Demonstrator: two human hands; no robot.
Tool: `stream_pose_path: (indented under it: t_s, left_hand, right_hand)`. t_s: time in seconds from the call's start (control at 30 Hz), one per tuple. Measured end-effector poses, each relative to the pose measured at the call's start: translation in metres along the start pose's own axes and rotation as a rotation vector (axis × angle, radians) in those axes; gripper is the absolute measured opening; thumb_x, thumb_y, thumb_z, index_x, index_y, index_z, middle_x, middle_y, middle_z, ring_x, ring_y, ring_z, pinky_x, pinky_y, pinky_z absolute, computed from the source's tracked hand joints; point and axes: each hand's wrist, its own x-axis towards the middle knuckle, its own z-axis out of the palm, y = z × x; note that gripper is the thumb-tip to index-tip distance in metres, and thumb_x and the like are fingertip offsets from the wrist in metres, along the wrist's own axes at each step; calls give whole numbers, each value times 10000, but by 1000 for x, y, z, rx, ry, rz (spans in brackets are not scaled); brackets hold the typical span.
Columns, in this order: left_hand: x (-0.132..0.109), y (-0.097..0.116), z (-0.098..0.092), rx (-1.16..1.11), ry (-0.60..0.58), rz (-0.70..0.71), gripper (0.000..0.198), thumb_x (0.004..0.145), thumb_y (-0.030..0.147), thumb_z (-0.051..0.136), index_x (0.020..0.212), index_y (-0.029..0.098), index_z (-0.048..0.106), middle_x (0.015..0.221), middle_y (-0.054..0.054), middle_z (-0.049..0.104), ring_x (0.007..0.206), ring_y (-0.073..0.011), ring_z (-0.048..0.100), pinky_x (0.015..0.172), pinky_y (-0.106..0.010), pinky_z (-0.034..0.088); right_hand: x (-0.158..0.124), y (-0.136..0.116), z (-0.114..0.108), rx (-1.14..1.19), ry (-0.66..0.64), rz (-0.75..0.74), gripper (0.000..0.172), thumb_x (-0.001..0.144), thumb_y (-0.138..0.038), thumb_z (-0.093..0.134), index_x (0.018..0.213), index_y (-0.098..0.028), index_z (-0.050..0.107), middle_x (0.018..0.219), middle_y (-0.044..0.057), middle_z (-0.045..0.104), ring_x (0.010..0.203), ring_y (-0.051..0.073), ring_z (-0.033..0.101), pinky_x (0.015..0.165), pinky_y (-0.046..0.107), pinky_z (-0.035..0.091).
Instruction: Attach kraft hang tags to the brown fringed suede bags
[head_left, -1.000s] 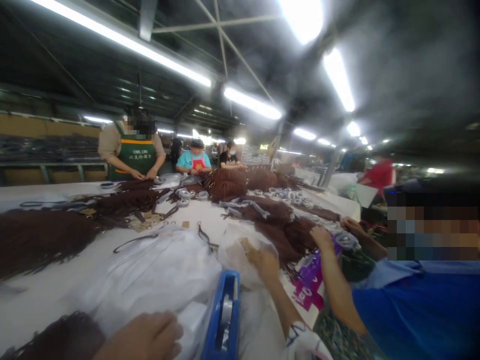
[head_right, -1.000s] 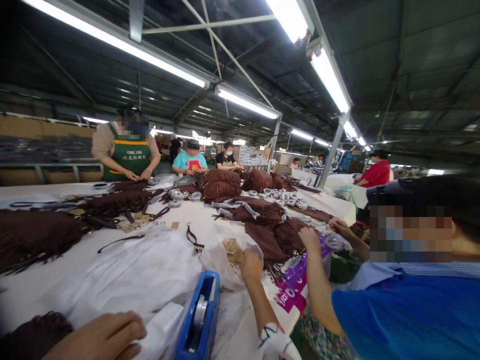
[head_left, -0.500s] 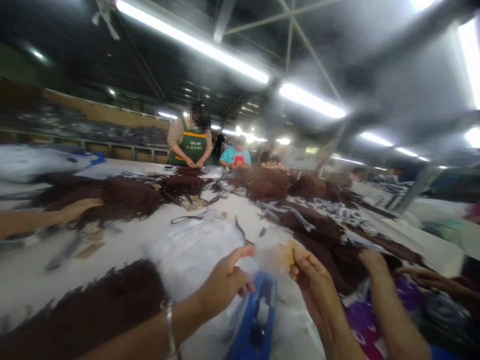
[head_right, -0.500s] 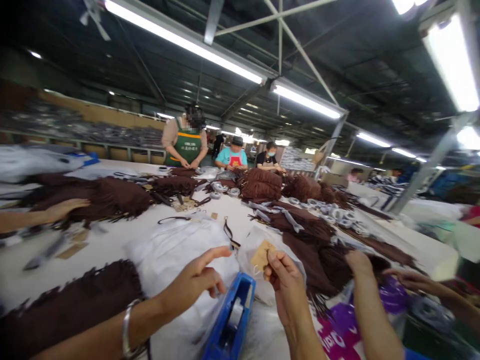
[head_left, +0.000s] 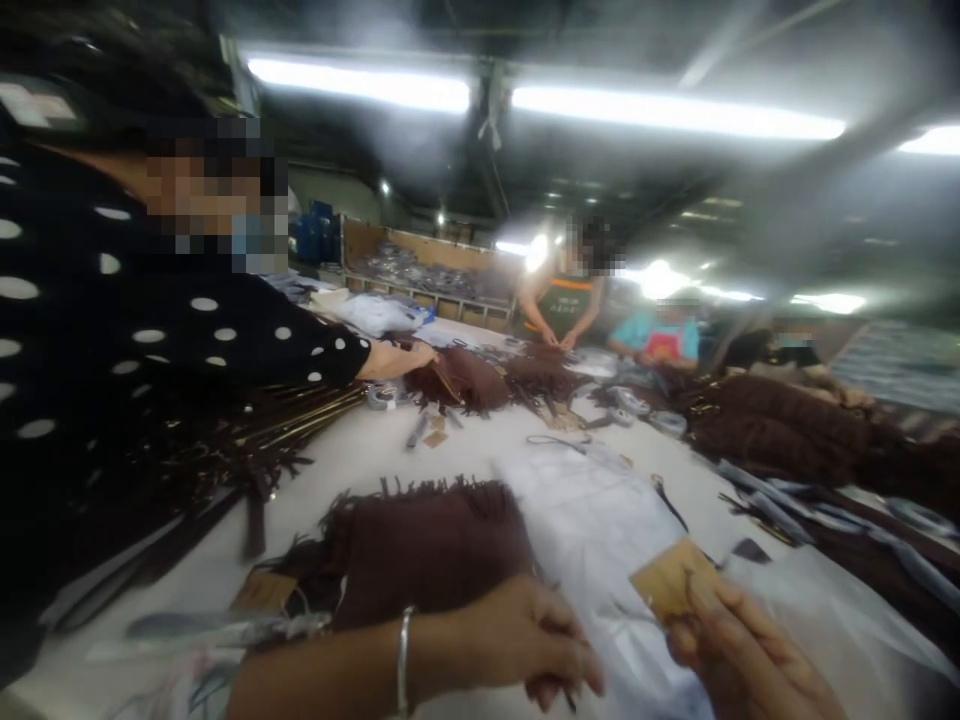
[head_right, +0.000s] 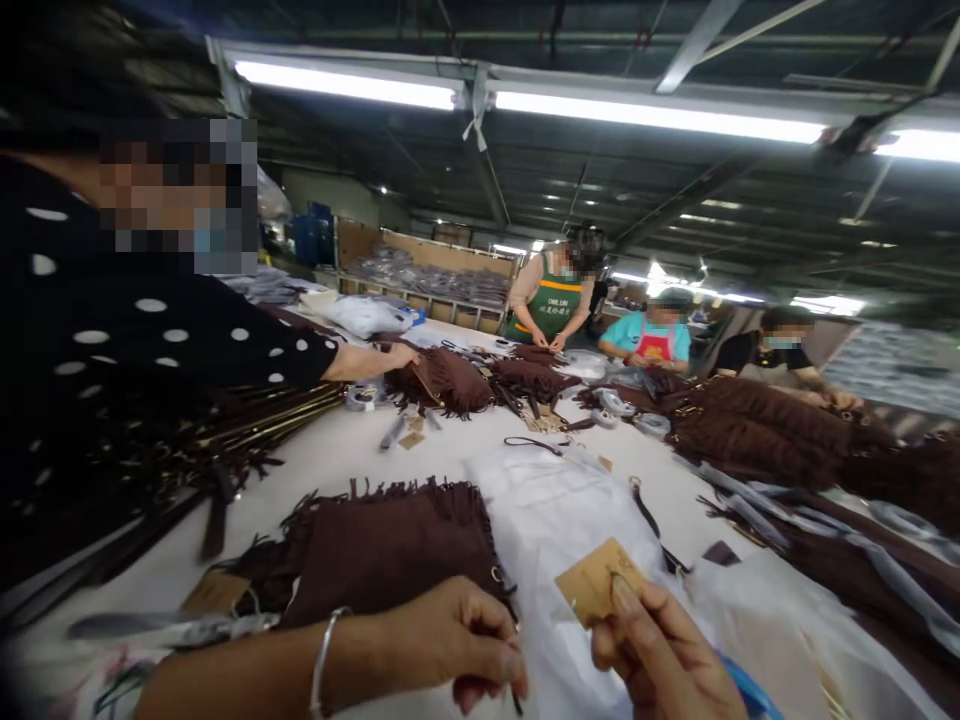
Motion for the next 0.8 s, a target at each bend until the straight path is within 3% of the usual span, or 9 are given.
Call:
stream_pose_path:
  t_s: [0.07,0.17,0.23,0.4,0.53,0.6,0.67,0.73,0.8]
  left_hand:
    - [-31,2,-22,75,143,32,277,720,395,740,767,122,743,596,16,568,412,-59,445,385,-169,320]
    - [-70,3,-53,172,326,162,246,730,362,727,741,117,719,1023,-67,622,522,-46,507,402,-158,346]
    - [-89,1,-71,161,384,165,252,742,362,699,753,110,693,1133,-91,600,530,-42,514,416,-163,374]
    - [-116,-16,-103,149,417,0,265,821,406,569,825,143,597,575,23,566,382,-76,426,357,-168,281]
    - [-129,-34,-122,250,481,36,177,791,316,579,816,143,611,566,39,534,405,-87,451,366,-173,287]
    - [-135,-39,-128,267,485,54,149,775,258,583,869,149,620,608,38,559,427,-87,471,381,-171,308]
    - [-141,-41,-131,264,466,65,179,764,231,589,927,157,600,622,46,572,423,-87,470,381,-174,316]
    - [-146,-40,-132,252,437,79,208,758,208,587,960,164,565,604,61,566,414,-87,463,383,-177,321]
    - [-150,-36,-132,233,411,96,225,752,179,571,974,172,534,614,66,571,430,-86,474,400,-178,341]
  right_hand:
    - [-4,6,26,-4,27,0,434,620,-445,878,914,-216,656,685,-26,626,585,95,561,544,151,500]
    - [-8,25,62,-12,20,14,378,667,-444,849,847,-201,622,626,-46,589,571,73,526,540,127,467]
    - [-9,46,80,-22,-5,46,374,693,-454,824,824,-201,584,591,-55,575,549,69,508,531,134,448]
    - [-2,107,105,-300,-89,122,442,756,-609,669,819,-197,523,588,-45,570,509,85,501,485,179,397]
    - [6,126,112,-557,-138,121,462,687,-623,686,777,-188,559,543,-5,573,463,146,513,439,247,393]
    - [2,121,117,-685,-104,42,461,666,-569,710,900,-185,610,705,52,647,615,226,604,508,312,458]
    - [-10,112,129,-839,-103,-170,488,738,-495,659,1125,-205,601,1064,117,660,949,302,627,707,392,515]
    - [-27,106,148,-950,-261,-390,465,845,-402,560,1281,-242,534,1292,112,575,1154,293,559,888,418,487]
    - [-44,105,172,-937,-546,-436,444,901,-325,499,1339,-249,489,1300,107,582,1125,254,594,913,391,491]
